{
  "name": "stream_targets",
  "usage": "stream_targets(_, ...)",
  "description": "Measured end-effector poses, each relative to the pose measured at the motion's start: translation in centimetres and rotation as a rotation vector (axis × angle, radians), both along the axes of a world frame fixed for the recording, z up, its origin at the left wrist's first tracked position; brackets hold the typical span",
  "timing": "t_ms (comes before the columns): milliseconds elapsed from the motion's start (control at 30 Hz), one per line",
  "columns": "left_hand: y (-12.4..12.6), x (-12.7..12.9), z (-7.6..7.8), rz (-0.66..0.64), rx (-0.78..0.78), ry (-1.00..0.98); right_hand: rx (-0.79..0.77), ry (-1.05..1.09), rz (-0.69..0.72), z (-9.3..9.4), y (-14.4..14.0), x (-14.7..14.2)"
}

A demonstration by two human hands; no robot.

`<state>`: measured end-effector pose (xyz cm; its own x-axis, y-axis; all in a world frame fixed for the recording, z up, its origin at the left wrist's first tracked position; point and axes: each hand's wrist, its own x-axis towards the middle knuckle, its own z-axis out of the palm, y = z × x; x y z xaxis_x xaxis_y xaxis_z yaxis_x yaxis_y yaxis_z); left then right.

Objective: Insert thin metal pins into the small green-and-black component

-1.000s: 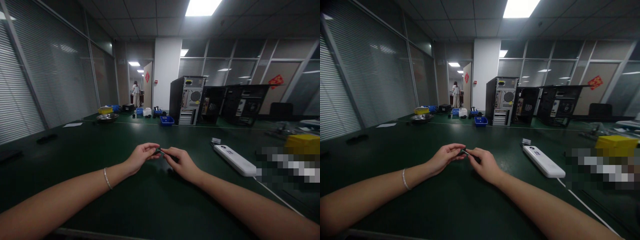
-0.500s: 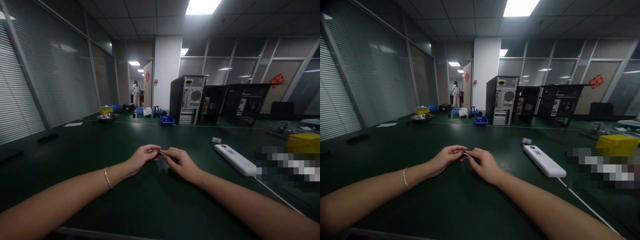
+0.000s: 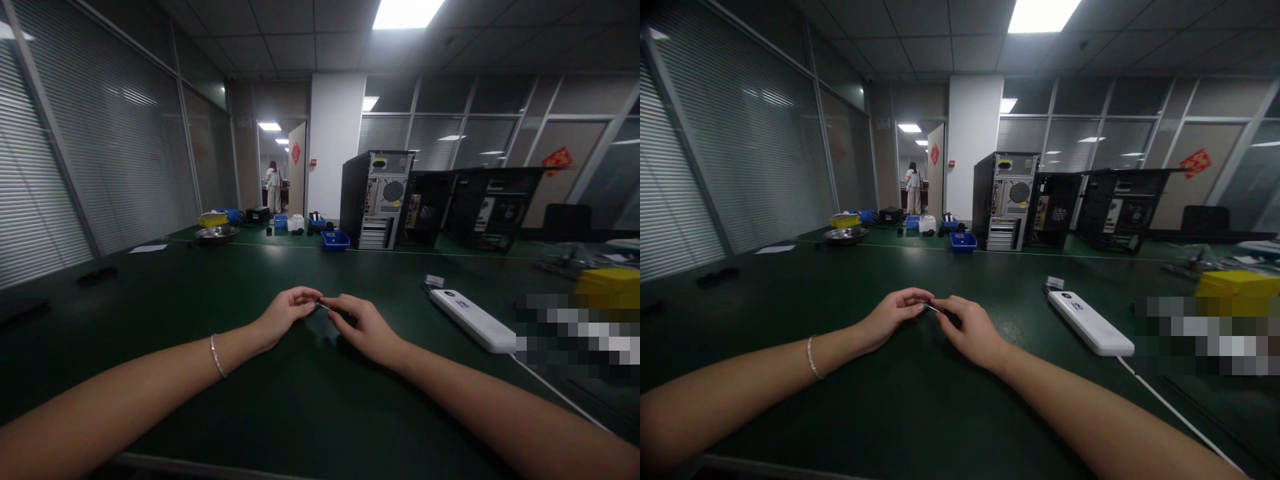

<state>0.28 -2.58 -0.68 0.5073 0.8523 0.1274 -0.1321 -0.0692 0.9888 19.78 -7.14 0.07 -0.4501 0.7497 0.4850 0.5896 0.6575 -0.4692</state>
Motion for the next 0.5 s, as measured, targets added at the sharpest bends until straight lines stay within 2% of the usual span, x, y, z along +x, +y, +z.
stream_targets(300,0.24,-0.05,-0.27,0.01,0.005,-0.128,0.015,0.055,-0.075,-0.46,0.53,0.48)
stream_targets(500,0.45,-0.06,-0.53,0.01,0.052,-0.114,0.045,0.012,-0.089,-0.44,0.46,0.56)
